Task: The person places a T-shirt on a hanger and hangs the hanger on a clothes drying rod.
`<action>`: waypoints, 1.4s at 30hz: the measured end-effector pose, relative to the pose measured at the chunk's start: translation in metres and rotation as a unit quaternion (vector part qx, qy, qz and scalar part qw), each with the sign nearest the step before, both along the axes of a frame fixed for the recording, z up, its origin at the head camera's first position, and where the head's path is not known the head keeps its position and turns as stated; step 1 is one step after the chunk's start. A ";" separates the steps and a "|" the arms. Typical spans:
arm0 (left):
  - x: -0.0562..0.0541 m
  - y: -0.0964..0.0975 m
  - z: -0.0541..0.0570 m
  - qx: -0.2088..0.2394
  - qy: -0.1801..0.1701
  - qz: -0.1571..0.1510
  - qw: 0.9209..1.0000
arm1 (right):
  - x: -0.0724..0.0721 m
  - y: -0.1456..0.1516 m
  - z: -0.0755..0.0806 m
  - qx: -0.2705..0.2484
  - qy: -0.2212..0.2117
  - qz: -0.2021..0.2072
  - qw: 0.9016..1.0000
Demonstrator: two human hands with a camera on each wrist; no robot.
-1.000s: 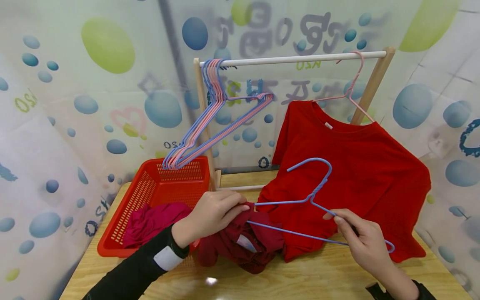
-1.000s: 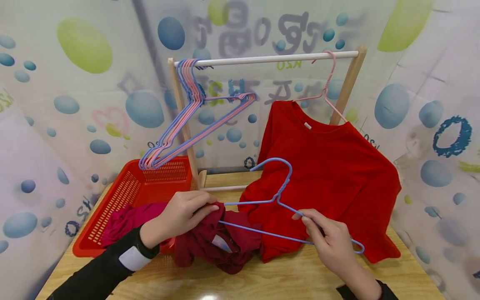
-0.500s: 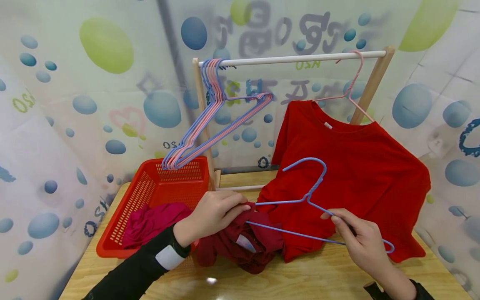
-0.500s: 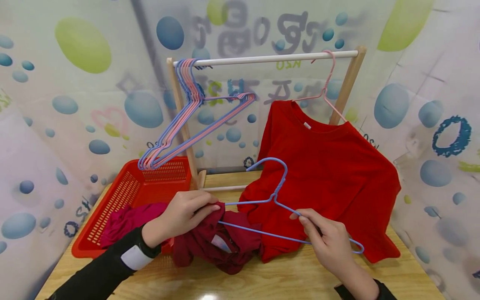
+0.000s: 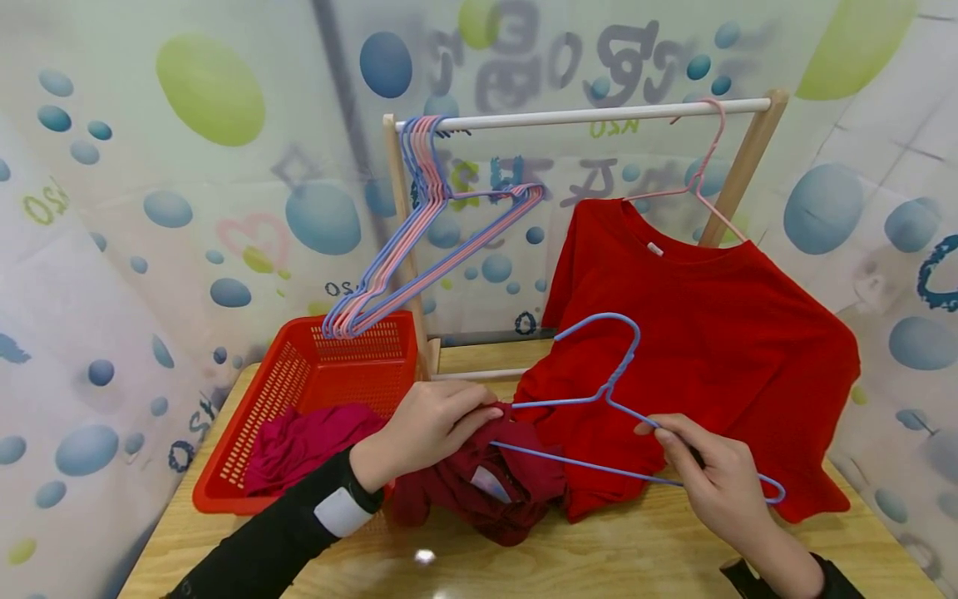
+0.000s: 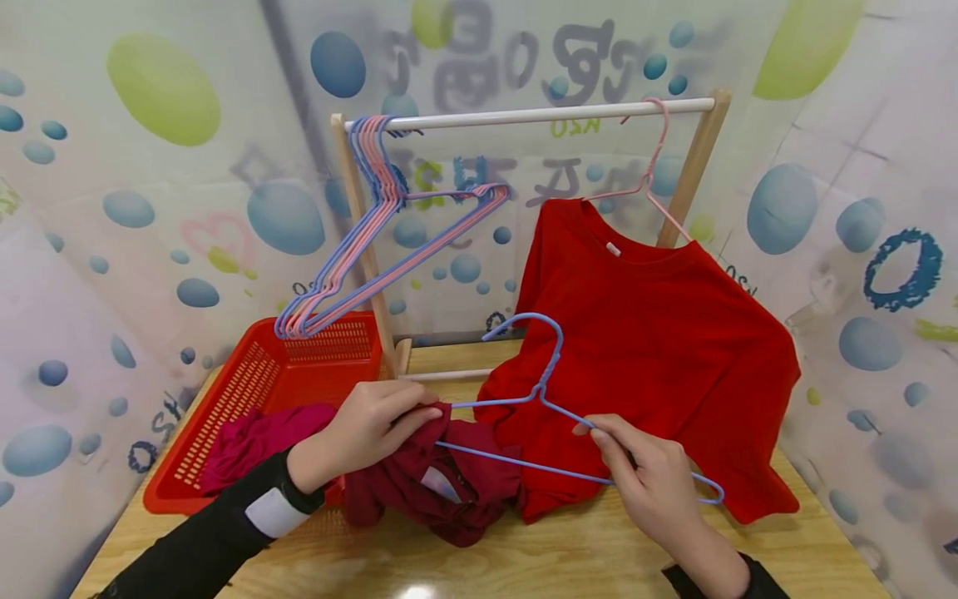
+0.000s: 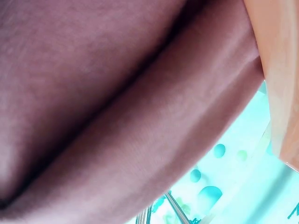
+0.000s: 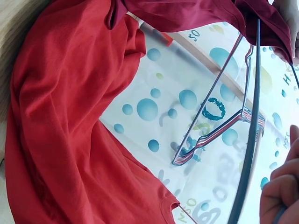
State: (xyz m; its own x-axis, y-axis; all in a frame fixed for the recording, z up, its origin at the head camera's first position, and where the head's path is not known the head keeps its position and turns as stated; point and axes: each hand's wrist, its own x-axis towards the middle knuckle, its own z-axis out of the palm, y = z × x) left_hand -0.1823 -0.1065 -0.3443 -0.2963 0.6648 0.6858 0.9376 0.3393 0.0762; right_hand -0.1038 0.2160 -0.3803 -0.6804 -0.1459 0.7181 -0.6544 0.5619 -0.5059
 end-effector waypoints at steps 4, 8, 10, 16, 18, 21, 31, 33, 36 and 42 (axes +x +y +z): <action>-0.001 0.000 0.000 0.001 0.001 0.000 1.000 | -0.002 -0.001 0.000 0.003 0.015 -0.003 1.000; 0.000 0.001 0.000 0.001 -0.003 0.000 1.000 | -0.003 -0.003 0.001 0.008 0.023 -0.010 1.000; 0.000 0.001 0.000 -0.002 -0.009 -0.001 1.000 | -0.003 -0.004 0.002 0.012 0.024 -0.014 1.000; 0.000 0.004 0.000 -0.011 -0.020 0.000 1.000 | -0.004 -0.006 0.002 0.019 0.029 -0.016 0.999; 0.000 0.006 0.000 -0.012 -0.018 -0.001 1.000 | -0.004 -0.006 0.001 0.021 0.031 -0.016 0.999; 0.001 0.008 0.000 -0.012 -0.015 -0.001 1.000 | -0.004 -0.007 0.001 0.024 0.031 -0.016 0.999; 0.003 0.012 0.000 -0.006 -0.005 0.005 1.000 | -0.002 -0.008 0.002 0.033 0.027 -0.024 0.999; 0.003 0.013 0.000 -0.004 -0.003 0.005 1.000 | -0.002 -0.008 0.003 0.035 0.027 -0.026 0.999; 0.003 0.014 0.000 -0.002 -0.004 0.007 1.000 | -0.002 -0.009 0.004 0.036 0.019 -0.028 0.999; 0.002 0.015 -0.001 -0.001 -0.008 0.008 1.000 | -0.001 -0.011 0.005 0.039 0.018 -0.026 0.999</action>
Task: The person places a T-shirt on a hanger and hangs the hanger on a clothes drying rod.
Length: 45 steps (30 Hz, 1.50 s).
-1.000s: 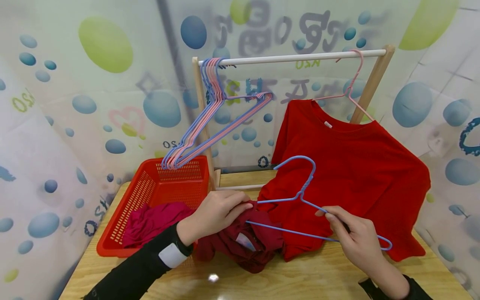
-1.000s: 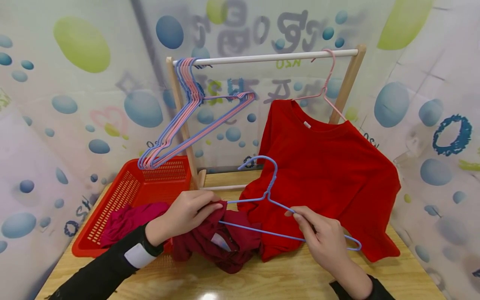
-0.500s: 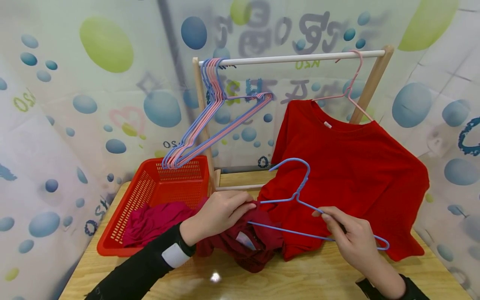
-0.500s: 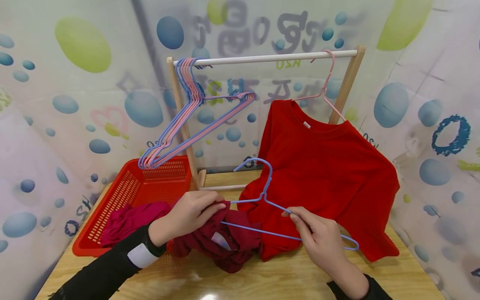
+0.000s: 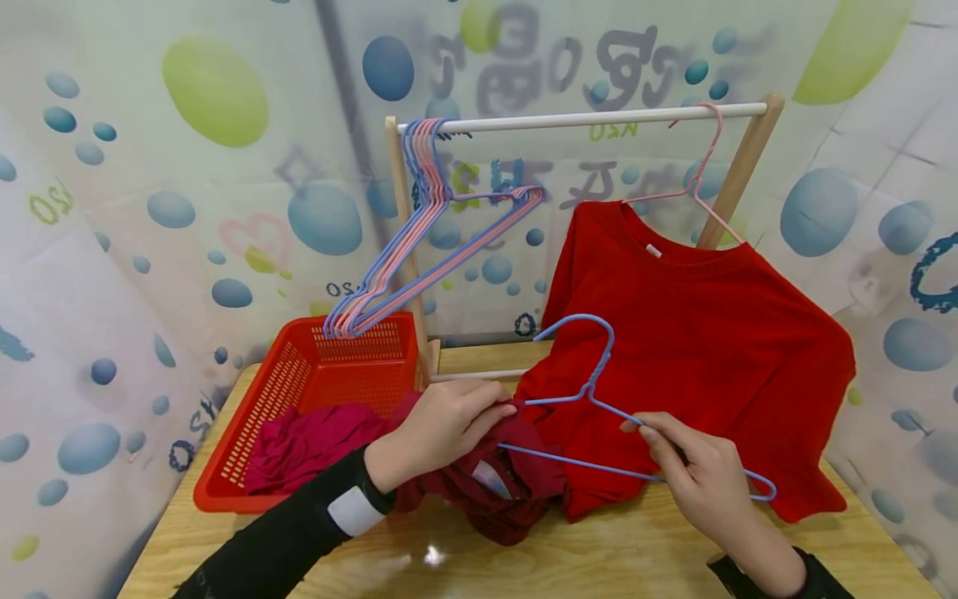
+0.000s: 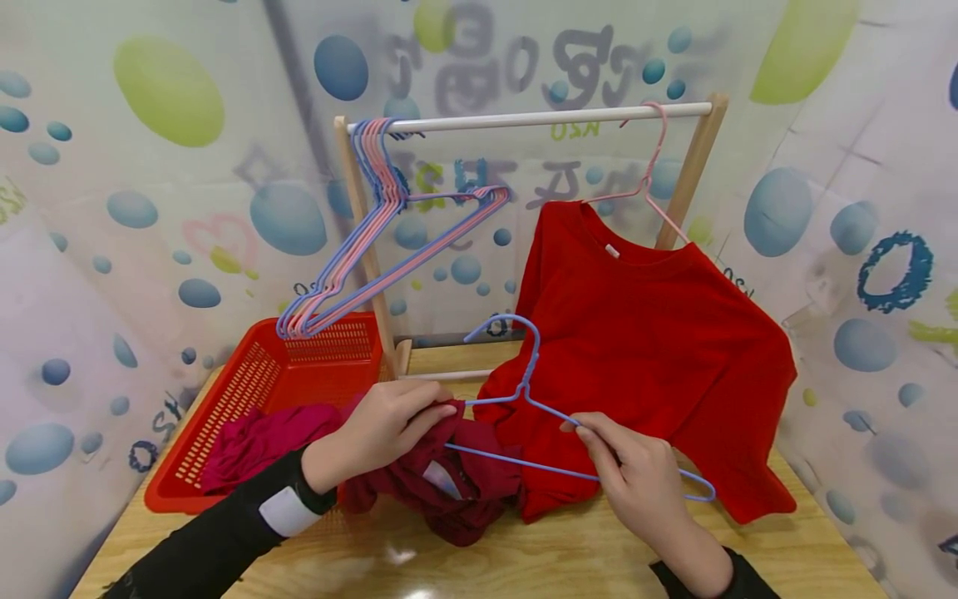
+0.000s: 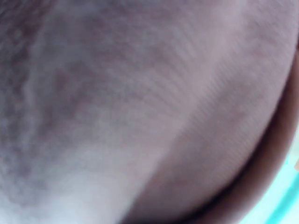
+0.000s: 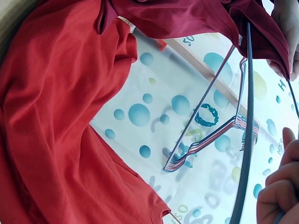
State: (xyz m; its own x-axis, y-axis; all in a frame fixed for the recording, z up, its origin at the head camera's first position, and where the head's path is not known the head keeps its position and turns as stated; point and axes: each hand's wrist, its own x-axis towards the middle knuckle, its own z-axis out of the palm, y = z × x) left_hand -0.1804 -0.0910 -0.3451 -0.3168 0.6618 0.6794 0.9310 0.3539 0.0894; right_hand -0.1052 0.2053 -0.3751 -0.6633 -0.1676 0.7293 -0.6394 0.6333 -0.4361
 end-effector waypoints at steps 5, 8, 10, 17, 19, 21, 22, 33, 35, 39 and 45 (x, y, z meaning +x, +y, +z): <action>-0.001 0.001 -0.001 0.000 0.004 0.001 1.000 | 0.000 -0.001 0.001 0.017 -0.003 -0.017 1.000; -0.001 0.002 -0.001 0.000 0.002 0.003 1.000 | -0.001 -0.002 0.002 0.028 0.007 -0.023 0.999; -0.002 0.003 -0.002 0.000 0.002 0.005 1.000 | -0.001 -0.003 0.001 0.032 0.016 -0.023 0.999; -0.001 0.007 -0.003 -0.005 0.006 0.011 1.000 | -0.003 -0.003 -0.001 0.049 0.036 -0.032 0.998; 0.000 0.008 -0.003 -0.006 0.006 0.012 1.000 | -0.003 -0.004 -0.002 0.051 0.036 -0.035 0.997; 0.000 0.009 -0.003 -0.007 0.006 0.012 1.000 | -0.004 -0.005 -0.002 0.052 0.045 -0.036 0.997; 0.000 0.010 -0.003 -0.007 0.006 0.011 1.000 | -0.004 -0.005 -0.002 0.053 0.052 -0.037 0.997; -0.001 0.013 -0.006 0.001 0.010 0.000 1.000 | -0.007 -0.009 -0.004 0.053 0.075 -0.029 0.995; -0.001 0.014 -0.005 0.001 0.012 0.000 1.000 | -0.007 -0.010 -0.004 0.053 0.076 -0.028 0.995; -0.001 0.014 -0.004 0.002 0.013 0.001 1.000 | -0.008 -0.010 -0.004 0.052 0.078 -0.030 0.995; -0.001 0.015 -0.005 0.002 0.011 0.003 1.000 | -0.010 -0.010 -0.005 0.052 0.085 -0.038 0.994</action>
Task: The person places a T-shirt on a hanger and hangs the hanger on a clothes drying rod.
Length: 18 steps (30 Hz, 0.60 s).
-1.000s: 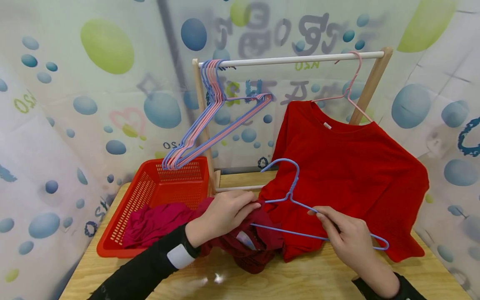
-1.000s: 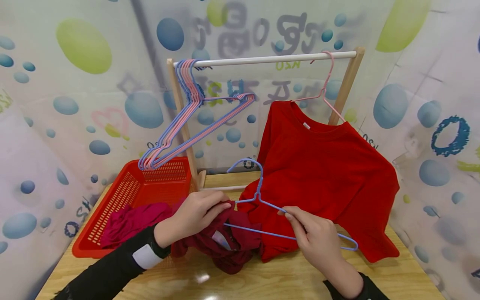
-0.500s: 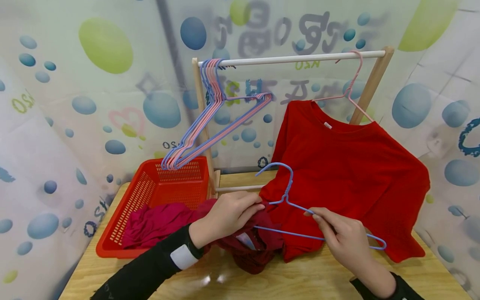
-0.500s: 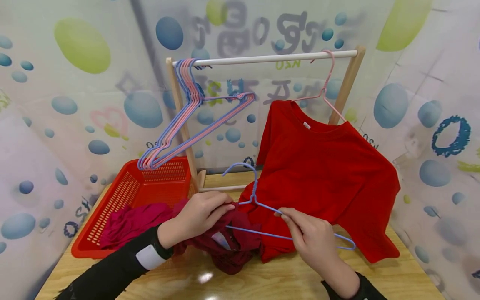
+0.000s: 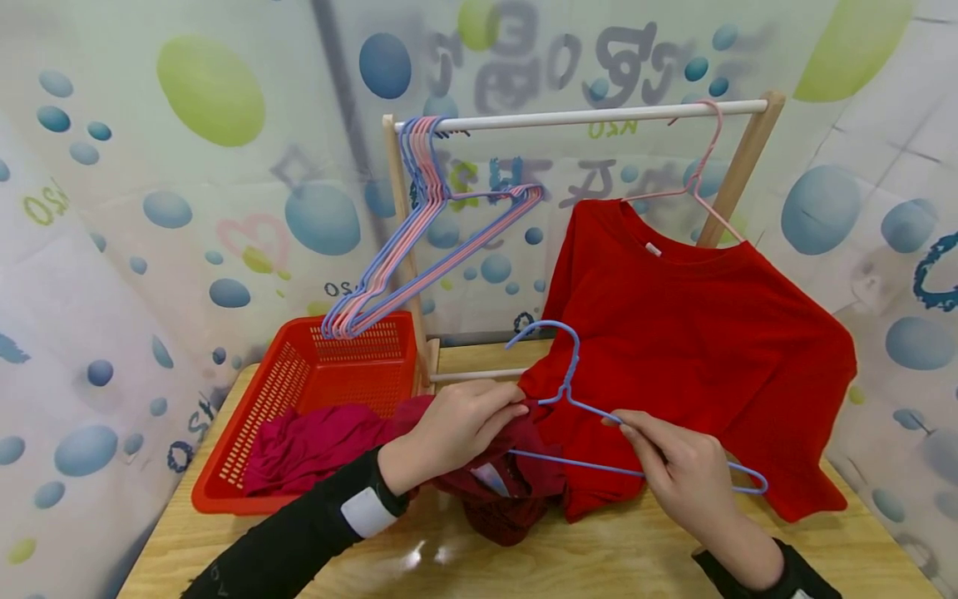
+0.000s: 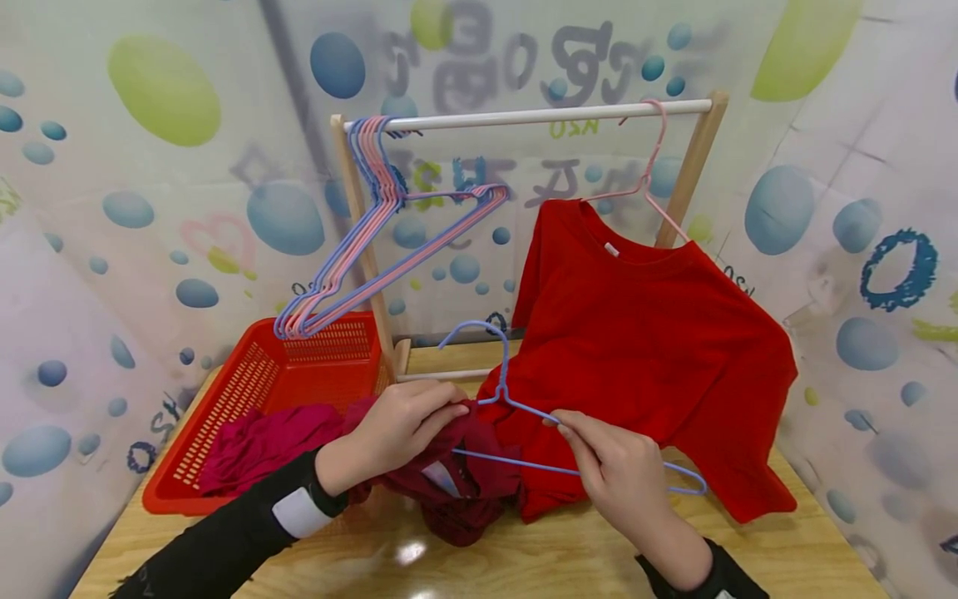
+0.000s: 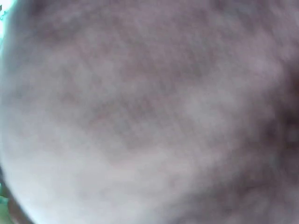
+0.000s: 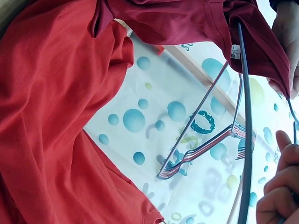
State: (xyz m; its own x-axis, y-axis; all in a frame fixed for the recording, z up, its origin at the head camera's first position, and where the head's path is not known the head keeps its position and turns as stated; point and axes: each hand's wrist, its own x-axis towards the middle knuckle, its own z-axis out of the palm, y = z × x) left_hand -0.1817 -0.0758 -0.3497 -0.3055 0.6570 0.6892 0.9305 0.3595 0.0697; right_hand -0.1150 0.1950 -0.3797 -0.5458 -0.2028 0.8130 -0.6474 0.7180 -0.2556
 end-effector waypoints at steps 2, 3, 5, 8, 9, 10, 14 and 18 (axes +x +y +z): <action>0.000 0.001 0.000 0.000 0.001 0.002 1.000 | 0.000 -0.001 0.000 0.000 0.000 0.001 1.000; 0.000 0.001 -0.001 0.000 0.002 0.002 1.000 | 0.000 -0.001 0.000 0.000 -0.001 0.000 1.000; 0.000 0.001 -0.001 0.000 0.004 0.003 1.000 | 0.000 -0.002 0.001 0.001 -0.002 0.002 1.000; 0.000 0.002 0.000 -0.001 0.005 0.005 1.000 | -0.001 -0.004 0.002 0.001 0.000 0.004 1.000; 0.000 0.002 0.000 -0.002 0.004 0.005 1.000 | -0.001 -0.004 0.002 0.001 0.000 0.004 1.000; 0.000 0.002 0.000 -0.003 0.003 0.006 1.000 | -0.001 -0.005 0.003 0.001 0.002 0.004 1.000; 0.001 0.002 0.001 -0.009 -0.002 0.012 1.000 | -0.002 -0.006 0.004 0.004 0.012 -0.004 1.000; 0.003 0.002 0.002 -0.017 -0.001 0.017 1.000 | -0.003 -0.009 0.007 0.006 0.028 -0.011 1.000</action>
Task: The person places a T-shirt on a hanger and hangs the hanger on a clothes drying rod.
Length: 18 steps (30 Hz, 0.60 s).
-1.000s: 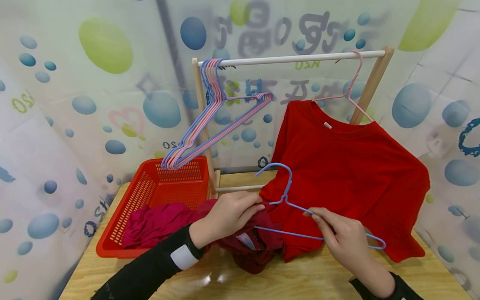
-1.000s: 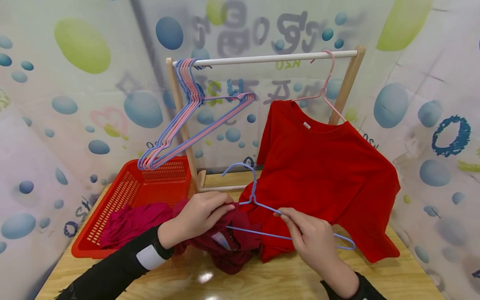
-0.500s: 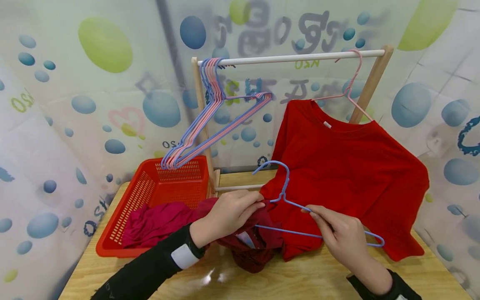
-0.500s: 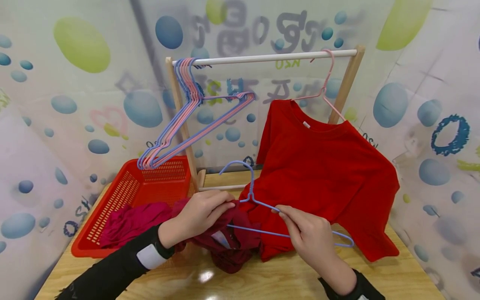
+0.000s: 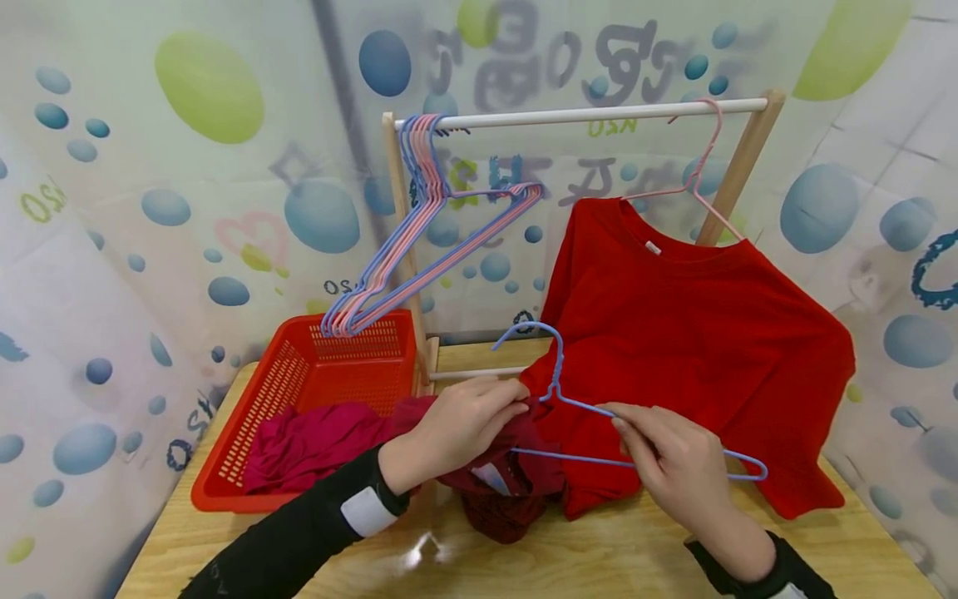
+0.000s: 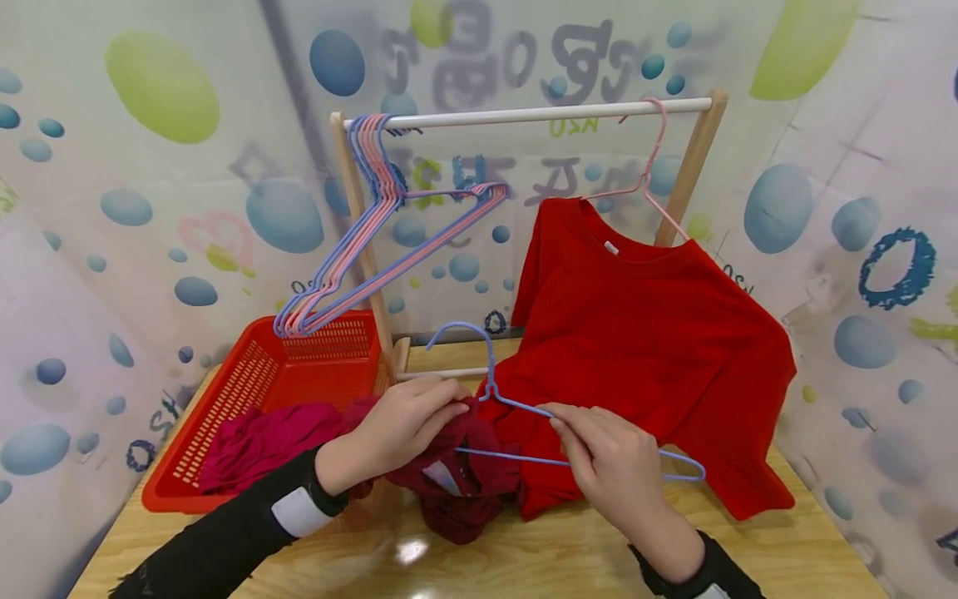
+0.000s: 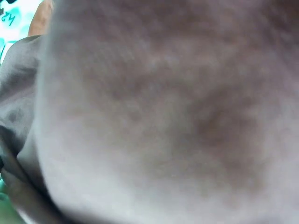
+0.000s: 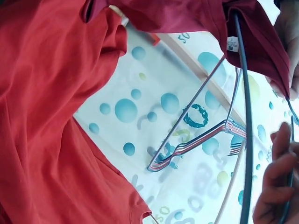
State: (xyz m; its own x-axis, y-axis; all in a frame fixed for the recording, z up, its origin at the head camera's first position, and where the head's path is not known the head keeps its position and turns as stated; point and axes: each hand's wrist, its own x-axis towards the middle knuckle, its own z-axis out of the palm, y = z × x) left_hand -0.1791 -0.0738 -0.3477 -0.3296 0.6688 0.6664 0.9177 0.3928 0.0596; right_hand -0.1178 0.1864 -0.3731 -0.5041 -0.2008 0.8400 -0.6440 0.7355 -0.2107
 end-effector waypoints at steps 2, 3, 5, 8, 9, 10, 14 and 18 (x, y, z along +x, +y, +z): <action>0.001 0.000 0.001 -0.003 -0.001 0.001 1.000 | -0.001 -0.003 0.002 -0.018 0.029 0.005 0.999; 0.001 0.000 0.002 -0.003 0.000 0.001 1.000 | -0.002 -0.005 0.002 -0.033 0.052 0.008 0.998; 0.002 -0.001 0.004 -0.004 -0.001 0.003 1.000 | -0.004 -0.012 0.004 -0.077 0.120 0.013 0.990; 0.001 -0.002 0.007 -0.003 0.000 0.005 1.000 | -0.005 -0.022 0.007 -0.154 0.256 0.031 0.954; 0.001 -0.003 0.008 -0.001 0.000 0.005 1.000 | -0.004 -0.026 0.008 -0.172 0.294 0.038 0.939; 0.001 -0.004 0.008 0.002 -0.002 0.006 1.000 | -0.004 -0.030 0.009 -0.187 0.328 0.051 0.924; -0.001 -0.008 0.011 0.018 -0.003 0.006 1.000 | 0.001 -0.041 -0.001 -0.168 0.348 0.154 0.910; -0.001 -0.011 0.017 0.032 -0.002 0.013 0.999 | 0.007 -0.043 -0.031 -0.092 0.133 0.195 0.967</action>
